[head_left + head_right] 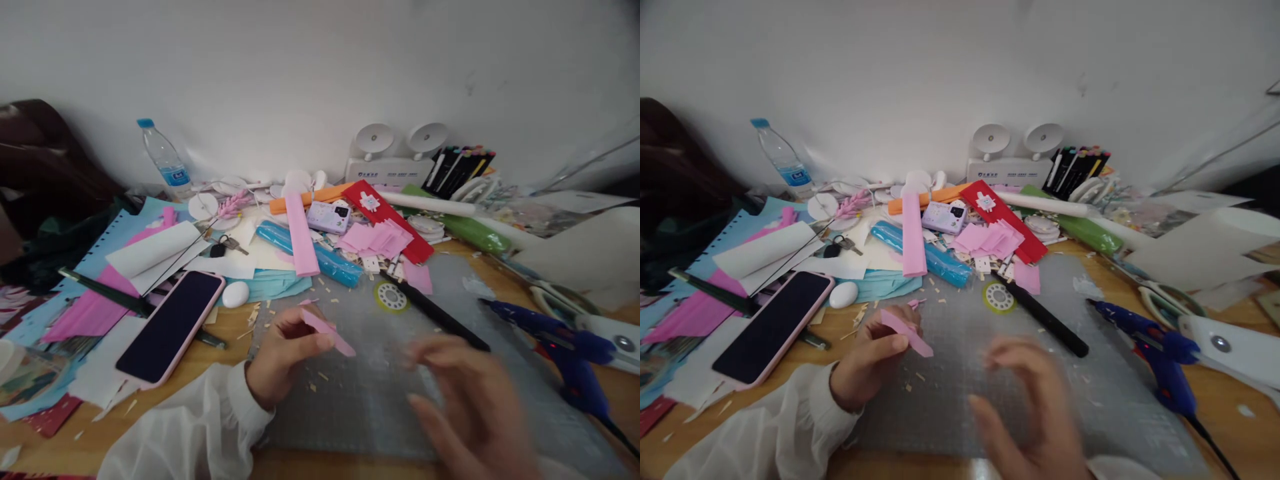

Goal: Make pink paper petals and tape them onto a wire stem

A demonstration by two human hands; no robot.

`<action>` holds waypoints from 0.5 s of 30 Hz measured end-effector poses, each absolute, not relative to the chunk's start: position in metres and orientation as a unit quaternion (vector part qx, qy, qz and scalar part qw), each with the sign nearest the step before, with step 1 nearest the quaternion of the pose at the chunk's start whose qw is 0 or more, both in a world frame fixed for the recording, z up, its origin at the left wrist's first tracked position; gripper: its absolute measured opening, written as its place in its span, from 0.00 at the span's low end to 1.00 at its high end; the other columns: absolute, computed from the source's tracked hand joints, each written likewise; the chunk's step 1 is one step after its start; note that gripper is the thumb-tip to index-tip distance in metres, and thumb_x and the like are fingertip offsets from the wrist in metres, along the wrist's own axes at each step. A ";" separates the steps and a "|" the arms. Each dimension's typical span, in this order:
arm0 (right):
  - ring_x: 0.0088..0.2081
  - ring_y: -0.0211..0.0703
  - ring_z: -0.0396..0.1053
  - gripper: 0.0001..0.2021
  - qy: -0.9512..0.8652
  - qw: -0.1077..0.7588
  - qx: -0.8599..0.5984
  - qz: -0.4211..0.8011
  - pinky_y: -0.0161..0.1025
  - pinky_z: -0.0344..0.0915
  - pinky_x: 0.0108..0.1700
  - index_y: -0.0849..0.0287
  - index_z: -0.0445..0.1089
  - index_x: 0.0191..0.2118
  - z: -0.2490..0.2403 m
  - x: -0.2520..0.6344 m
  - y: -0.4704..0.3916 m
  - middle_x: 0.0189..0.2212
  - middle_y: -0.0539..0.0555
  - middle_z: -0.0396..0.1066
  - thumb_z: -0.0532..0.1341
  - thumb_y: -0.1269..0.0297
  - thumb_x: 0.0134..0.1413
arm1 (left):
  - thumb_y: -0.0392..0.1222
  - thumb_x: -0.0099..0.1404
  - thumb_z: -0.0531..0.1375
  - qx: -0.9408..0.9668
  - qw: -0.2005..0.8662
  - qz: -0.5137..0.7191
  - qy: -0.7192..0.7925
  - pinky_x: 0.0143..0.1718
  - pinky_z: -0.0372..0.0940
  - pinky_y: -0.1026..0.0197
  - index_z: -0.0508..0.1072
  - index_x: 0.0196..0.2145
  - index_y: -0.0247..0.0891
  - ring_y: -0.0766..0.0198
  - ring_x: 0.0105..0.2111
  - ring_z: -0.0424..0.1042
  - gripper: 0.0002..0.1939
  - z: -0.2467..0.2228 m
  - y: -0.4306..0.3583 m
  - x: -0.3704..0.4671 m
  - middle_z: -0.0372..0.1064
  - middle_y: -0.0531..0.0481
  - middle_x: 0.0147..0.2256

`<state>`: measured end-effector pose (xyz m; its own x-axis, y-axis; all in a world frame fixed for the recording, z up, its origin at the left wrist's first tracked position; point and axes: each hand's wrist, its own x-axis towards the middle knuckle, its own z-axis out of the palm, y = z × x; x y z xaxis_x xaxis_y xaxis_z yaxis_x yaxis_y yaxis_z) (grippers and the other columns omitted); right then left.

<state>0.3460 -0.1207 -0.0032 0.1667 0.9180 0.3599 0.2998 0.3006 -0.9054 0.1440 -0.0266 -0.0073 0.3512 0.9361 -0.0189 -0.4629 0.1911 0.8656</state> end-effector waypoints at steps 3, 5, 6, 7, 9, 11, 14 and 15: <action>0.35 0.39 0.69 0.12 -0.539 0.529 -0.416 0.505 0.37 0.71 0.38 0.50 0.64 0.41 0.004 0.308 -0.084 0.35 0.50 0.67 0.65 0.67 0.52 | 0.43 0.46 0.72 0.424 0.698 0.491 0.302 0.30 0.62 0.62 0.78 0.22 0.38 0.65 0.26 0.66 0.09 -0.007 -0.027 0.144 0.68 0.52 0.23; 0.33 0.37 0.69 0.09 -0.501 0.521 -0.375 0.579 0.34 0.70 0.35 0.52 0.64 0.37 0.005 0.296 -0.069 0.33 0.49 0.67 0.65 0.65 0.52 | 0.42 0.48 0.71 0.434 0.690 0.496 0.300 0.31 0.63 0.61 0.78 0.23 0.39 0.65 0.26 0.67 0.07 -0.005 -0.027 0.144 0.69 0.53 0.23; 0.32 0.36 0.68 0.09 -0.490 0.518 -0.368 0.597 0.32 0.69 0.34 0.53 0.64 0.35 0.005 0.293 -0.064 0.32 0.48 0.67 0.65 0.64 0.51 | 0.41 0.49 0.71 0.438 0.688 0.498 0.295 0.31 0.64 0.61 0.79 0.24 0.40 0.65 0.26 0.68 0.06 -0.005 -0.028 0.144 0.70 0.53 0.23; 0.30 0.35 0.68 0.08 -0.481 0.517 -0.366 0.607 0.31 0.68 0.32 0.54 0.64 0.34 0.004 0.293 -0.062 0.31 0.48 0.67 0.66 0.64 0.51 | 0.40 0.49 0.70 0.440 0.689 0.499 0.288 0.31 0.64 0.61 0.79 0.25 0.40 0.64 0.26 0.68 0.05 -0.004 -0.028 0.144 0.71 0.52 0.23; 0.28 0.33 0.67 0.07 -0.464 0.515 -0.370 0.618 0.30 0.67 0.29 0.55 0.66 0.33 0.001 0.296 -0.060 0.29 0.47 0.67 0.66 0.64 0.51 | 0.38 0.51 0.70 0.446 0.692 0.497 0.275 0.30 0.64 0.61 0.80 0.27 0.41 0.64 0.26 0.69 0.04 -0.004 -0.030 0.145 0.72 0.52 0.24; 0.26 0.32 0.67 0.06 -0.445 0.518 -0.372 0.629 0.29 0.66 0.28 0.56 0.67 0.32 -0.002 0.300 -0.061 0.27 0.47 0.67 0.66 0.65 0.51 | 0.35 0.50 0.70 0.458 0.685 0.497 0.271 0.29 0.64 0.62 0.80 0.28 0.42 0.65 0.26 0.69 0.06 -0.003 -0.032 0.146 0.72 0.52 0.25; 0.22 0.30 0.65 0.07 -0.408 0.526 -0.371 0.648 0.27 0.64 0.23 0.57 0.67 0.29 -0.004 0.302 -0.062 0.24 0.46 0.67 0.67 0.65 0.49 | 0.32 0.48 0.71 0.499 0.651 0.495 0.287 0.28 0.62 0.64 0.81 0.28 0.43 0.66 0.26 0.67 0.09 -0.002 -0.033 0.146 0.71 0.52 0.23; 0.20 0.29 0.64 0.08 -0.394 0.522 -0.369 0.661 0.27 0.63 0.22 0.57 0.67 0.28 -0.005 0.302 -0.062 0.23 0.46 0.67 0.68 0.65 0.47 | 0.32 0.47 0.71 0.515 0.636 0.495 0.291 0.28 0.61 0.64 0.81 0.28 0.43 0.66 0.25 0.66 0.09 -0.001 -0.033 0.145 0.70 0.52 0.23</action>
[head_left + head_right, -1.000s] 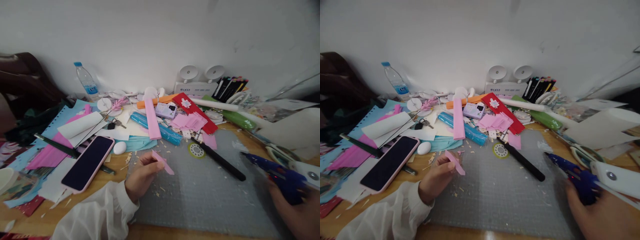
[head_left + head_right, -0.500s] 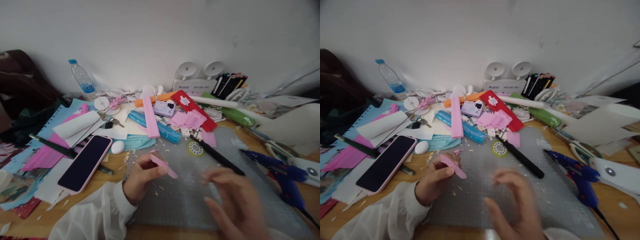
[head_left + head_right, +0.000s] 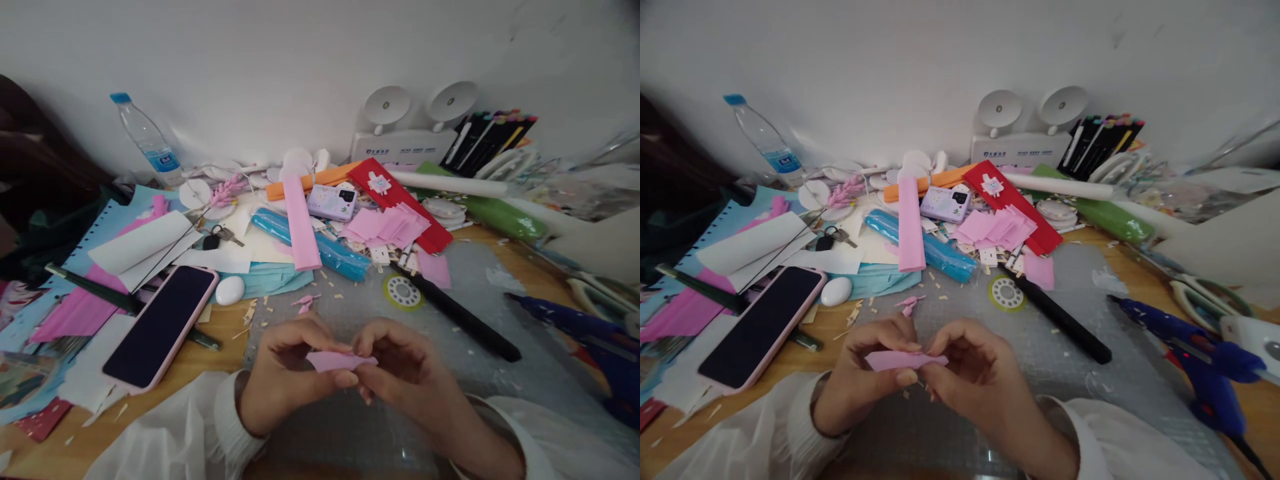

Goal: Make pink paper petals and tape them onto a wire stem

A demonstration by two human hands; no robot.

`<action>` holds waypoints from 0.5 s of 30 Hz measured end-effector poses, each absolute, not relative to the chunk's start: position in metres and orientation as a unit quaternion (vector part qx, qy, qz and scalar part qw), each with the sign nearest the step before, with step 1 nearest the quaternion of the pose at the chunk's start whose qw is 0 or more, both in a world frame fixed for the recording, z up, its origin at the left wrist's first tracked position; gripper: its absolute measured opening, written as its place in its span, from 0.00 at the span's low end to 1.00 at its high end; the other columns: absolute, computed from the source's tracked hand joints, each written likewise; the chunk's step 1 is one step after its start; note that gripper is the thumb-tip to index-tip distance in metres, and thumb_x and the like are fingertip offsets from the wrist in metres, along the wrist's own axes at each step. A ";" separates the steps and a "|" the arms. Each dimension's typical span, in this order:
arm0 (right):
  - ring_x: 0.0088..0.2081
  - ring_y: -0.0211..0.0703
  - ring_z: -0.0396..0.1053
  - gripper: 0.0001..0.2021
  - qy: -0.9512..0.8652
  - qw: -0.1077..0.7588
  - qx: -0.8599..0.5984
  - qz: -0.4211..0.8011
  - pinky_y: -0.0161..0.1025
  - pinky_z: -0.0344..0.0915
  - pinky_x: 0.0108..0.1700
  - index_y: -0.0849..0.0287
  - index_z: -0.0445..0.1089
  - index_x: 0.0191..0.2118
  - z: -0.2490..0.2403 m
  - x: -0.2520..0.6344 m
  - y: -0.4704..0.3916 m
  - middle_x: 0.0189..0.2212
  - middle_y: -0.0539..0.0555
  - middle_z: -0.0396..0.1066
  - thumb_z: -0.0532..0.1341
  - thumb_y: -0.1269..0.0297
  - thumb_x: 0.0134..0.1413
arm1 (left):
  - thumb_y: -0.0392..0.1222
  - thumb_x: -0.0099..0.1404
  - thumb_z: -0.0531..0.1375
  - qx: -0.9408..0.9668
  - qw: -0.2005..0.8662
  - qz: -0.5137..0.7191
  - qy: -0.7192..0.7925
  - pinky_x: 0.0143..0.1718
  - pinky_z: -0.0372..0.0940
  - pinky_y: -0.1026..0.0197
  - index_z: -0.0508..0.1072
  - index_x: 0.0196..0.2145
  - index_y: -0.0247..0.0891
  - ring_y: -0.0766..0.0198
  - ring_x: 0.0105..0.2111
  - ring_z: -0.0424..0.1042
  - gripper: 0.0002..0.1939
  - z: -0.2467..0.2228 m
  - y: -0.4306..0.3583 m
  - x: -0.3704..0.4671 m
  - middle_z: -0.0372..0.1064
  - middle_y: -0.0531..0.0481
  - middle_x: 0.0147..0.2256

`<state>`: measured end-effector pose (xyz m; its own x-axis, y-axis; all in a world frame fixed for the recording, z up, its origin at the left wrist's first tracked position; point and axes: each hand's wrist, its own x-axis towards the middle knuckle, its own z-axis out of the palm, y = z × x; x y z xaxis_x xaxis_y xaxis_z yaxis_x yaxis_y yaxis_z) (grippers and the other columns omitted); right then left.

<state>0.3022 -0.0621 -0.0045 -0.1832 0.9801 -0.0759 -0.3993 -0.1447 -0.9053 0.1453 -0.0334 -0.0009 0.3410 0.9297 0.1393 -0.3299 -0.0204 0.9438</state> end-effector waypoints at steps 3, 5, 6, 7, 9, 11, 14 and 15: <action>0.18 0.27 0.63 0.10 -0.356 0.482 -0.359 0.716 0.26 0.62 0.20 0.59 0.67 0.27 -0.002 0.302 -0.062 0.21 0.44 0.67 0.71 0.67 0.42 | 0.33 0.47 0.71 0.563 0.597 0.496 0.285 0.27 0.61 0.63 0.81 0.30 0.43 0.65 0.24 0.66 0.10 0.002 -0.033 0.143 0.71 0.51 0.22; 0.17 0.26 0.62 0.11 -0.331 0.457 -0.346 0.749 0.24 0.62 0.21 0.59 0.66 0.26 0.001 0.303 -0.063 0.19 0.43 0.65 0.71 0.68 0.41 | 0.33 0.48 0.71 0.588 0.586 0.488 0.271 0.27 0.61 0.63 0.80 0.31 0.43 0.65 0.25 0.66 0.11 0.003 -0.032 0.142 0.71 0.50 0.23; 0.17 0.25 0.62 0.11 -0.320 0.449 -0.338 0.763 0.24 0.62 0.21 0.59 0.66 0.26 0.001 0.304 -0.064 0.19 0.42 0.65 0.71 0.68 0.42 | 0.34 0.48 0.71 0.599 0.584 0.481 0.263 0.27 0.61 0.63 0.80 0.32 0.42 0.65 0.25 0.66 0.11 0.004 -0.032 0.141 0.70 0.50 0.23; 0.17 0.25 0.61 0.11 -0.309 0.445 -0.330 0.773 0.23 0.62 0.21 0.59 0.66 0.26 0.002 0.304 -0.065 0.18 0.42 0.65 0.70 0.68 0.43 | 0.34 0.49 0.70 0.609 0.580 0.475 0.258 0.27 0.61 0.63 0.80 0.32 0.42 0.65 0.25 0.66 0.11 0.005 -0.032 0.140 0.70 0.50 0.24; 0.17 0.25 0.61 0.10 -0.294 0.434 -0.316 0.791 0.23 0.62 0.20 0.59 0.66 0.27 0.001 0.305 -0.066 0.18 0.42 0.65 0.70 0.68 0.44 | 0.34 0.49 0.70 0.629 0.570 0.466 0.249 0.28 0.61 0.63 0.79 0.32 0.41 0.66 0.25 0.65 0.10 0.006 -0.031 0.140 0.68 0.51 0.24; 0.17 0.24 0.60 0.10 -0.289 0.425 -0.301 0.803 0.22 0.61 0.20 0.60 0.66 0.27 -0.001 0.306 -0.067 0.18 0.43 0.66 0.69 0.68 0.45 | 0.35 0.49 0.71 0.645 0.553 0.473 0.234 0.27 0.61 0.65 0.79 0.32 0.40 0.67 0.24 0.64 0.11 0.007 -0.031 0.140 0.67 0.51 0.24; 0.17 0.24 0.59 0.11 -0.304 0.414 -0.285 0.809 0.22 0.59 0.19 0.60 0.65 0.27 -0.003 0.307 -0.067 0.19 0.44 0.66 0.69 0.70 0.44 | 0.35 0.48 0.71 0.655 0.535 0.490 0.209 0.25 0.60 0.66 0.78 0.32 0.38 0.69 0.23 0.63 0.12 0.008 -0.031 0.141 0.65 0.53 0.24; 0.16 0.24 0.59 0.11 -0.318 0.413 -0.284 0.805 0.22 0.59 0.19 0.60 0.64 0.27 -0.003 0.308 -0.067 0.19 0.44 0.65 0.69 0.70 0.44 | 0.34 0.48 0.71 0.658 0.534 0.490 0.205 0.25 0.60 0.67 0.78 0.33 0.38 0.69 0.23 0.63 0.12 0.008 -0.031 0.141 0.65 0.53 0.24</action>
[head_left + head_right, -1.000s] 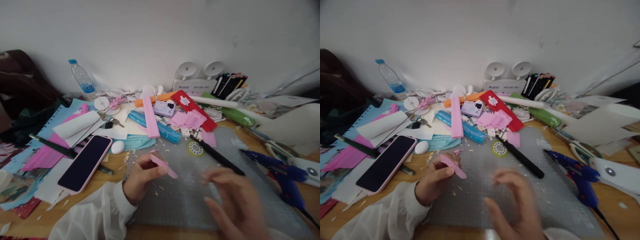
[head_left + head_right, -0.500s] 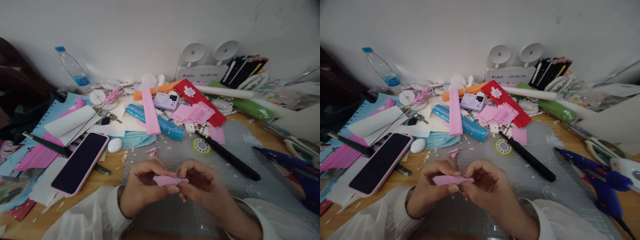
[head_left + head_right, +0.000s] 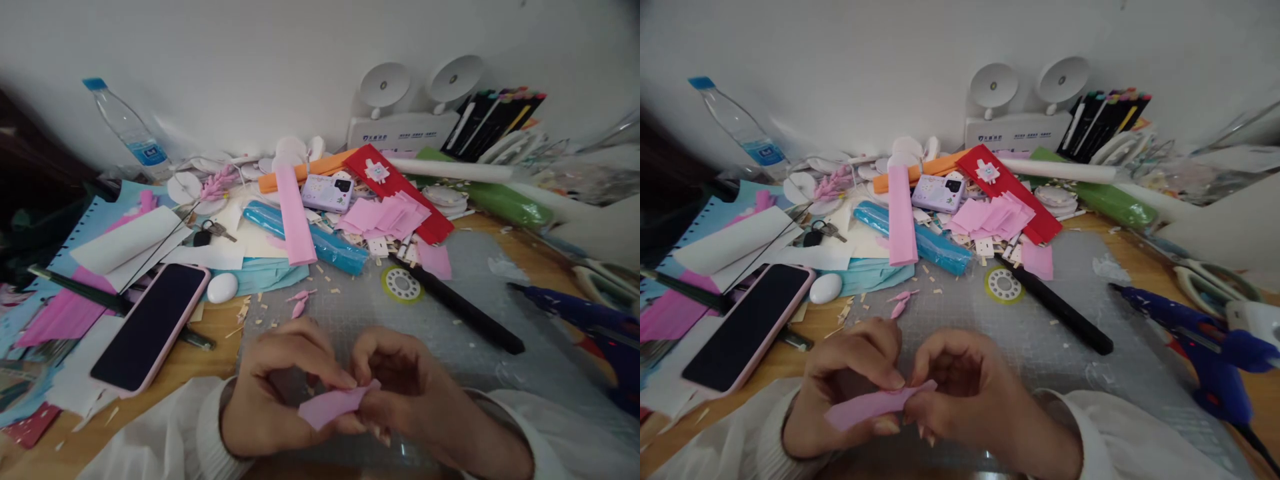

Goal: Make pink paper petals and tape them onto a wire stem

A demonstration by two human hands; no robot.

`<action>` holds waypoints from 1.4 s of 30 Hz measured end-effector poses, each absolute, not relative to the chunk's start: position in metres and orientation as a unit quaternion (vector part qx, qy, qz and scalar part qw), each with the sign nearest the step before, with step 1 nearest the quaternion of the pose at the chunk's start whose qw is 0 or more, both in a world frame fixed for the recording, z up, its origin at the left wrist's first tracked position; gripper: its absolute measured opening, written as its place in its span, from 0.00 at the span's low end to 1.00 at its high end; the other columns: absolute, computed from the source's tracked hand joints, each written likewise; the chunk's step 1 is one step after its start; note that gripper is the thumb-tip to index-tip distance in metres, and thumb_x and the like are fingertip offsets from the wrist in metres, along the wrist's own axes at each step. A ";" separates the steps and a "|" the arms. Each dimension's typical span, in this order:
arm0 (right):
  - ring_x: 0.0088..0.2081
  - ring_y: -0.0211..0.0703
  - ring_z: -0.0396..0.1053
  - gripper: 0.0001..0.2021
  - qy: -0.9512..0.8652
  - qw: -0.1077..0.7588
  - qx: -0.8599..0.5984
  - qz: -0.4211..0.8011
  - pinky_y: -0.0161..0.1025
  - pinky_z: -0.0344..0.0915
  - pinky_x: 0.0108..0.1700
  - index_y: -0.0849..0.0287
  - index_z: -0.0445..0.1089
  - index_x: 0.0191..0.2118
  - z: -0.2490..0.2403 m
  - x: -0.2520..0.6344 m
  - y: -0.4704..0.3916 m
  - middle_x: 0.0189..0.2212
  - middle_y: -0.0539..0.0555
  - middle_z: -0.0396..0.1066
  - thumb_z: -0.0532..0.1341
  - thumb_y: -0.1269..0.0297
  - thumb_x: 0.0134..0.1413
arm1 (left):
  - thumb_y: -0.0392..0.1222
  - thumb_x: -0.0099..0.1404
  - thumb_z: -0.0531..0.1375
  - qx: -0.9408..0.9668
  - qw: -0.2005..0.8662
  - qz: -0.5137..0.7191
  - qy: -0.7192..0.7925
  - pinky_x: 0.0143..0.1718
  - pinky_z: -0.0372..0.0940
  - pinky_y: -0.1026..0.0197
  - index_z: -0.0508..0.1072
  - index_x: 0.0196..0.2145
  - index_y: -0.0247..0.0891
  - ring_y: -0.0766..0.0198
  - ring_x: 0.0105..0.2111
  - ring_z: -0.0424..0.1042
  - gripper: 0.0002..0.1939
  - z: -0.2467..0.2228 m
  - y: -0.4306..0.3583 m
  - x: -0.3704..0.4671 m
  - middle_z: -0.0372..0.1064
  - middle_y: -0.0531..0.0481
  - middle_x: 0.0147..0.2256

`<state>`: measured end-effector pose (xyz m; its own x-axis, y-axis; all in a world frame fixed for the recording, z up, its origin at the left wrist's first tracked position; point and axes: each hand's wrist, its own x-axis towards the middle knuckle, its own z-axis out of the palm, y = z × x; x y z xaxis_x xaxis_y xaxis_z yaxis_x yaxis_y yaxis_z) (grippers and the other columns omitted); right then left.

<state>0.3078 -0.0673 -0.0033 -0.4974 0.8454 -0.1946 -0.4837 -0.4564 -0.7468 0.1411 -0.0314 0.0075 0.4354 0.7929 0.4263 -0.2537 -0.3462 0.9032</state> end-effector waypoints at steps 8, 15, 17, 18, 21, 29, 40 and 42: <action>0.31 0.36 0.70 0.12 -0.680 0.524 -0.371 0.354 0.33 0.68 0.33 0.56 0.67 0.34 0.013 0.319 -0.065 0.27 0.48 0.70 0.60 0.82 0.47 | 0.47 0.52 0.68 0.635 0.601 0.422 0.238 0.32 0.62 0.64 0.69 0.50 0.41 0.64 0.32 0.64 0.28 0.003 -0.033 0.137 0.64 0.50 0.33; 0.34 0.37 0.70 0.11 -0.805 0.466 -0.326 0.169 0.34 0.69 0.40 0.60 0.66 0.38 0.008 0.331 -0.060 0.32 0.53 0.72 0.60 0.81 0.50 | 0.48 0.62 0.60 0.654 0.596 0.386 0.260 0.35 0.60 0.61 0.72 0.39 0.36 0.61 0.34 0.64 0.14 0.011 -0.028 0.137 0.65 0.48 0.33; 0.35 0.37 0.69 0.10 -0.817 0.456 -0.318 0.153 0.35 0.70 0.42 0.60 0.66 0.38 0.005 0.332 -0.059 0.33 0.53 0.72 0.60 0.80 0.52 | 0.46 0.62 0.60 0.649 0.600 0.389 0.261 0.33 0.60 0.62 0.72 0.38 0.36 0.62 0.34 0.63 0.11 0.010 -0.028 0.138 0.65 0.48 0.33; 0.35 0.37 0.69 0.09 -0.823 0.451 -0.314 0.145 0.35 0.70 0.42 0.60 0.66 0.38 0.004 0.332 -0.059 0.33 0.53 0.72 0.60 0.79 0.53 | 0.45 0.62 0.60 0.647 0.603 0.388 0.262 0.33 0.60 0.62 0.72 0.38 0.37 0.62 0.34 0.63 0.10 0.010 -0.028 0.138 0.65 0.49 0.33; 0.34 0.38 0.70 0.08 -0.837 0.433 -0.311 0.122 0.35 0.70 0.41 0.59 0.65 0.38 0.005 0.331 -0.057 0.32 0.53 0.72 0.58 0.78 0.55 | 0.41 0.62 0.61 0.651 0.598 0.381 0.271 0.34 0.59 0.62 0.72 0.38 0.38 0.63 0.34 0.63 0.07 0.007 -0.029 0.138 0.66 0.50 0.32; 0.33 0.37 0.68 0.11 -0.817 0.452 -0.320 0.160 0.36 0.70 0.38 0.57 0.65 0.38 0.009 0.329 -0.056 0.31 0.51 0.72 0.57 0.80 0.53 | 0.36 0.61 0.62 0.663 0.579 0.376 0.288 0.35 0.59 0.62 0.72 0.37 0.38 0.64 0.33 0.63 0.05 0.006 -0.029 0.138 0.66 0.51 0.31; 0.29 0.35 0.69 0.09 -0.644 0.489 -0.406 0.427 0.31 0.67 0.31 0.55 0.66 0.31 0.010 0.323 -0.057 0.27 0.47 0.69 0.60 0.79 0.48 | 0.35 0.57 0.65 0.659 0.577 0.406 0.261 0.38 0.63 0.63 0.71 0.44 0.40 0.62 0.36 0.67 0.15 0.003 -0.030 0.135 0.69 0.49 0.37; 0.28 0.34 0.68 0.08 -0.605 0.493 -0.406 0.475 0.30 0.67 0.30 0.56 0.66 0.30 0.010 0.322 -0.056 0.26 0.47 0.68 0.61 0.78 0.47 | 0.33 0.54 0.67 0.670 0.555 0.419 0.260 0.38 0.63 0.63 0.71 0.43 0.41 0.63 0.35 0.68 0.17 0.003 -0.031 0.136 0.69 0.50 0.35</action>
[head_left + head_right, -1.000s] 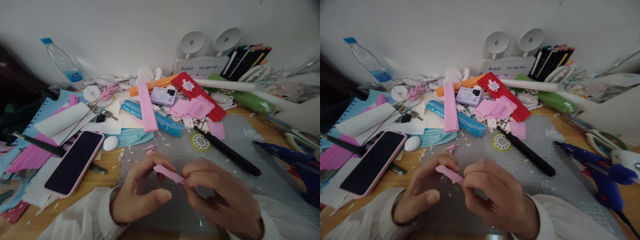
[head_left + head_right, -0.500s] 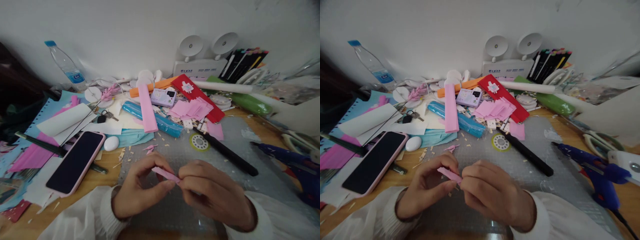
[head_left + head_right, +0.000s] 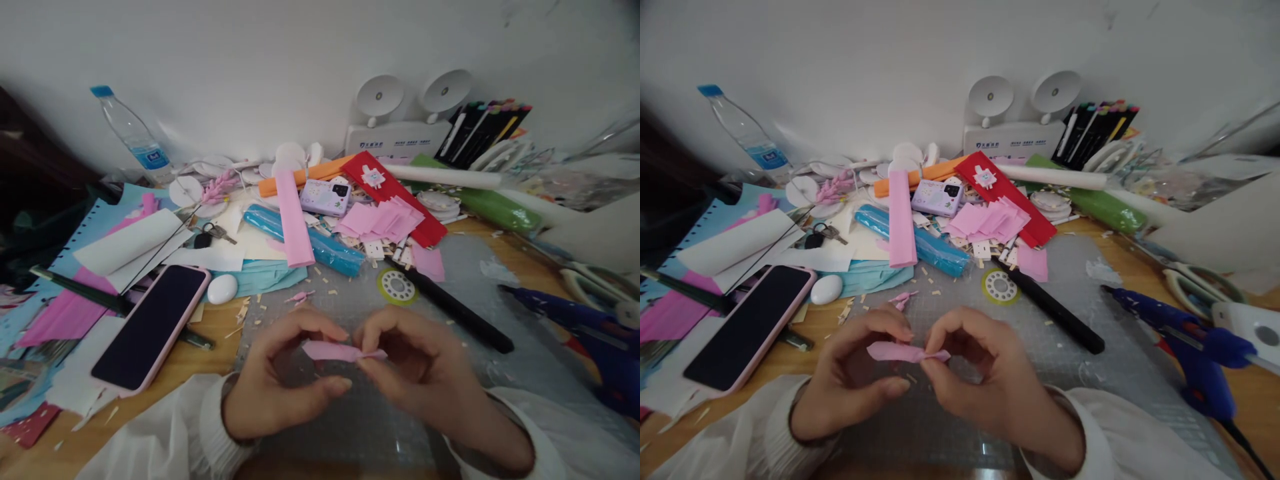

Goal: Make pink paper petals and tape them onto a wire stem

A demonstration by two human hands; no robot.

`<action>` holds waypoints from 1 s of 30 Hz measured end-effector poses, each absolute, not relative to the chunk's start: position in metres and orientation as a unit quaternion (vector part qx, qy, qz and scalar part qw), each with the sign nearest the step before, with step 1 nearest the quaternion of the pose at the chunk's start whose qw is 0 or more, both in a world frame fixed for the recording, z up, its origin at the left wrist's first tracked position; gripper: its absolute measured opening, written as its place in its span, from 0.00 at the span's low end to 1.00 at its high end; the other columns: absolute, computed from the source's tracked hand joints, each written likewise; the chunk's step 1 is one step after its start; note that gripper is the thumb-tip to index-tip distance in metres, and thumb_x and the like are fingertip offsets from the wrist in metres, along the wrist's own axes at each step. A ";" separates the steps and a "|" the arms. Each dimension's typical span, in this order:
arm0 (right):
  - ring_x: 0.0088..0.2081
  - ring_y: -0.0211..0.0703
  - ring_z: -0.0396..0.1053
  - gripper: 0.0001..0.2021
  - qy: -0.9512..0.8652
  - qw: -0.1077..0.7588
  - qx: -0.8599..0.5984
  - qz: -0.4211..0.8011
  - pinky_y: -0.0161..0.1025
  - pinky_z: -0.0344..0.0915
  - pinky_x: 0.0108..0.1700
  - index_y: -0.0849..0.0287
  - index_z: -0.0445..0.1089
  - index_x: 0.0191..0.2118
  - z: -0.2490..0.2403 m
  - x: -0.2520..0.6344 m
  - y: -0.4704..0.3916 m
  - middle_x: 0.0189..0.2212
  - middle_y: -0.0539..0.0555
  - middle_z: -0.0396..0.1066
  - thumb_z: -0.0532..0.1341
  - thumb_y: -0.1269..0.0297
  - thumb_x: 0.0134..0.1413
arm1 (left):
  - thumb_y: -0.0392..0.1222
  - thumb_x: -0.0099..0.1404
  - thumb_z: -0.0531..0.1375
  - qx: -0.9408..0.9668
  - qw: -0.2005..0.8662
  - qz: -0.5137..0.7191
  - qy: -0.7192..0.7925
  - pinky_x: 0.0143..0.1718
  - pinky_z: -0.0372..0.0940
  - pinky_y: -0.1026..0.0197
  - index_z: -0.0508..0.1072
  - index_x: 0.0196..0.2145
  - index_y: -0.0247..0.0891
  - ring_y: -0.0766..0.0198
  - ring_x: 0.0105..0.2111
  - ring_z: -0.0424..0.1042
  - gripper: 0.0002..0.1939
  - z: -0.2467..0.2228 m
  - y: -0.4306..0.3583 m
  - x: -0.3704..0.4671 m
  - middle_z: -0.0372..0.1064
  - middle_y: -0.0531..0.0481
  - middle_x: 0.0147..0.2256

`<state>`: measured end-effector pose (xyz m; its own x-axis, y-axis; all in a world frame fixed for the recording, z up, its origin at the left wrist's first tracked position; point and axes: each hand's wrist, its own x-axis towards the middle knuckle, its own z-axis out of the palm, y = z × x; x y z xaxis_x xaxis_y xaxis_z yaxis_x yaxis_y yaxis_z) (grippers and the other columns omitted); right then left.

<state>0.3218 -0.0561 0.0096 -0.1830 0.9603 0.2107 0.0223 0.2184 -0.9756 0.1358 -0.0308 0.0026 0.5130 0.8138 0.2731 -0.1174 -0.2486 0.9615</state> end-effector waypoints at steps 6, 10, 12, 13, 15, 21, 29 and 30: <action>0.22 0.30 0.61 0.07 -0.568 0.485 -0.376 0.549 0.26 0.60 0.22 0.59 0.64 0.28 0.012 0.319 -0.052 0.23 0.46 0.63 0.61 0.77 0.45 | 0.32 0.53 0.68 0.693 0.505 0.445 0.259 0.35 0.63 0.62 0.74 0.37 0.39 0.64 0.31 0.67 0.13 0.003 -0.029 0.138 0.70 0.50 0.31; 0.19 0.29 0.58 0.07 -0.540 0.464 -0.366 0.600 0.26 0.57 0.19 0.59 0.62 0.28 0.013 0.318 -0.051 0.21 0.45 0.61 0.62 0.74 0.46 | 0.32 0.53 0.67 0.697 0.496 0.447 0.264 0.33 0.62 0.62 0.74 0.34 0.38 0.64 0.30 0.67 0.10 0.005 -0.029 0.139 0.69 0.50 0.28; 0.19 0.29 0.58 0.07 -0.530 0.452 -0.361 0.621 0.26 0.57 0.18 0.58 0.61 0.28 0.013 0.318 -0.052 0.21 0.45 0.61 0.62 0.74 0.47 | 0.32 0.53 0.67 0.696 0.496 0.445 0.267 0.33 0.62 0.63 0.75 0.33 0.38 0.65 0.30 0.67 0.09 0.006 -0.029 0.139 0.69 0.51 0.28; 0.19 0.29 0.58 0.07 -0.530 0.451 -0.359 0.622 0.26 0.58 0.19 0.58 0.62 0.29 0.013 0.317 -0.053 0.21 0.45 0.62 0.62 0.74 0.47 | 0.31 0.53 0.67 0.695 0.497 0.445 0.268 0.32 0.62 0.63 0.75 0.33 0.37 0.65 0.29 0.67 0.08 0.006 -0.029 0.139 0.69 0.51 0.28; 0.21 0.29 0.61 0.07 -0.545 0.463 -0.360 0.599 0.26 0.61 0.21 0.58 0.63 0.30 0.012 0.318 -0.054 0.23 0.46 0.64 0.62 0.75 0.47 | 0.30 0.54 0.66 0.690 0.500 0.449 0.269 0.32 0.62 0.63 0.74 0.33 0.37 0.65 0.29 0.67 0.08 0.007 -0.029 0.139 0.69 0.51 0.28; 0.29 0.34 0.70 0.08 -0.650 0.497 -0.371 0.439 0.29 0.68 0.30 0.57 0.69 0.35 0.008 0.322 -0.058 0.28 0.48 0.72 0.63 0.76 0.50 | 0.31 0.56 0.65 0.668 0.518 0.456 0.278 0.34 0.62 0.63 0.74 0.33 0.38 0.65 0.30 0.67 0.07 0.005 -0.029 0.139 0.71 0.50 0.28; 0.30 0.37 0.73 0.08 -0.708 0.519 -0.354 0.322 0.32 0.70 0.32 0.58 0.71 0.37 0.008 0.323 -0.058 0.29 0.50 0.75 0.62 0.76 0.52 | 0.32 0.55 0.66 0.649 0.538 0.459 0.281 0.33 0.63 0.63 0.75 0.32 0.37 0.65 0.29 0.68 0.06 0.005 -0.030 0.141 0.71 0.50 0.28; 0.30 0.37 0.73 0.07 -0.707 0.518 -0.357 0.323 0.32 0.70 0.32 0.57 0.71 0.37 0.007 0.323 -0.058 0.28 0.50 0.75 0.62 0.76 0.53 | 0.32 0.55 0.66 0.649 0.538 0.460 0.277 0.33 0.63 0.63 0.75 0.33 0.37 0.65 0.29 0.68 0.06 0.004 -0.030 0.141 0.72 0.50 0.28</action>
